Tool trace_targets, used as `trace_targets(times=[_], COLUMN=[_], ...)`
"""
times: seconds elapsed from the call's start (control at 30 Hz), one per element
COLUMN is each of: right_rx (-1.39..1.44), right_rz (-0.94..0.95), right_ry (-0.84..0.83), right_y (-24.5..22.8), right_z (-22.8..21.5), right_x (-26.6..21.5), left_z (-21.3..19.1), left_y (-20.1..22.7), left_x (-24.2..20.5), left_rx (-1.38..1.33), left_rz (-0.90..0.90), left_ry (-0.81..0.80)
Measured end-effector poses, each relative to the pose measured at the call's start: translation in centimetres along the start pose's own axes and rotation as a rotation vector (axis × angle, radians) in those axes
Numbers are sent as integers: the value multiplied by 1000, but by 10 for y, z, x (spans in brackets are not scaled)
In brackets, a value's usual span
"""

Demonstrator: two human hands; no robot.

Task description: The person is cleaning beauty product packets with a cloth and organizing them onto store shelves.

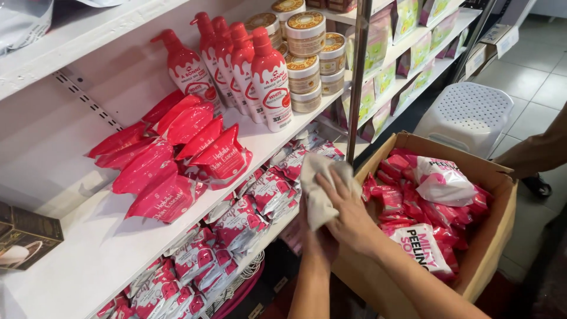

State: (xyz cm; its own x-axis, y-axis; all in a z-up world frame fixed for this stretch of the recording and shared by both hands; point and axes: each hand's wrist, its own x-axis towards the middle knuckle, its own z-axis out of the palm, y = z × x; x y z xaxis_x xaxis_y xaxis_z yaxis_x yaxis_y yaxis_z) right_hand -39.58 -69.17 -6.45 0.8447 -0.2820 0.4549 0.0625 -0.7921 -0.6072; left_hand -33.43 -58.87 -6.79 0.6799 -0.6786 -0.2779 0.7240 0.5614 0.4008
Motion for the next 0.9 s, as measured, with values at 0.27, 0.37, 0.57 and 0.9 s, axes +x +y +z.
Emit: trace_targets(times=[0.27, 0.37, 0.57, 0.9], right_rx=[1322, 1530, 1646, 468], right_rz=[918, 1063, 1022, 790], right_ry=[-67, -60, -10, -90], right_y=[45, 84, 109, 145], right_z=[-28, -28, -28, -40], right_x=[13, -4, -11, 2], left_z=[14, 25, -8, -41], left_y=[-8, 4, -31, -68], left_x=[8, 10, 41, 52], left_rx=[1222, 827, 701, 105], left_rz=[557, 477, 197, 36], left_ry=[-167, -51, 244, 156])
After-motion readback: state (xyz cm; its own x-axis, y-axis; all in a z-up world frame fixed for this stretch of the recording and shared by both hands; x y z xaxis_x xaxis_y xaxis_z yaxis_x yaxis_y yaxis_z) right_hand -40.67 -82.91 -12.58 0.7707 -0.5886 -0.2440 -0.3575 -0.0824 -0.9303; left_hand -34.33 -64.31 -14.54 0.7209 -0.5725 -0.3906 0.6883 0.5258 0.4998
